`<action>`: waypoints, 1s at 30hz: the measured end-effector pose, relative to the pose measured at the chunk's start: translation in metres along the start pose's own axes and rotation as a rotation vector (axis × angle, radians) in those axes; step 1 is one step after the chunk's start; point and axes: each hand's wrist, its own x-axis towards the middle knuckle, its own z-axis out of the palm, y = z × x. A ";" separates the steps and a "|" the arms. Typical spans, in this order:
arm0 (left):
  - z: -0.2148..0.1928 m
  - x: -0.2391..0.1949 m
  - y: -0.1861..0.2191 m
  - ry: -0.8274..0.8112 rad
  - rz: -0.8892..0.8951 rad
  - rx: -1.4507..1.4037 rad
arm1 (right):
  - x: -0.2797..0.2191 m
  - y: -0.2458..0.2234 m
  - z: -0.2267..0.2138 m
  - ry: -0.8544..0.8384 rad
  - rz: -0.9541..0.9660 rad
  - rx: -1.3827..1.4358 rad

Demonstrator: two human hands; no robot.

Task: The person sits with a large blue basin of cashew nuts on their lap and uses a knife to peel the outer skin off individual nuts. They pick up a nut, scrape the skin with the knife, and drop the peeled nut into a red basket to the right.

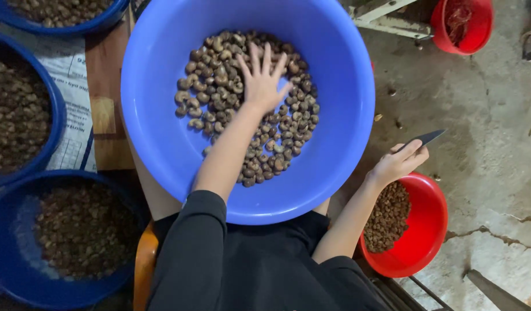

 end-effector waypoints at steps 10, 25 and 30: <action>0.066 -0.066 0.014 -0.103 0.633 0.382 | 0.026 -0.105 0.101 -0.297 -0.197 0.289; 0.067 -0.060 0.007 -0.305 0.413 0.407 | -0.014 -0.076 0.174 -0.780 -0.362 -0.097; -0.058 -0.059 0.001 -0.442 0.129 -0.200 | -0.024 -0.079 0.172 -0.903 -0.295 -0.135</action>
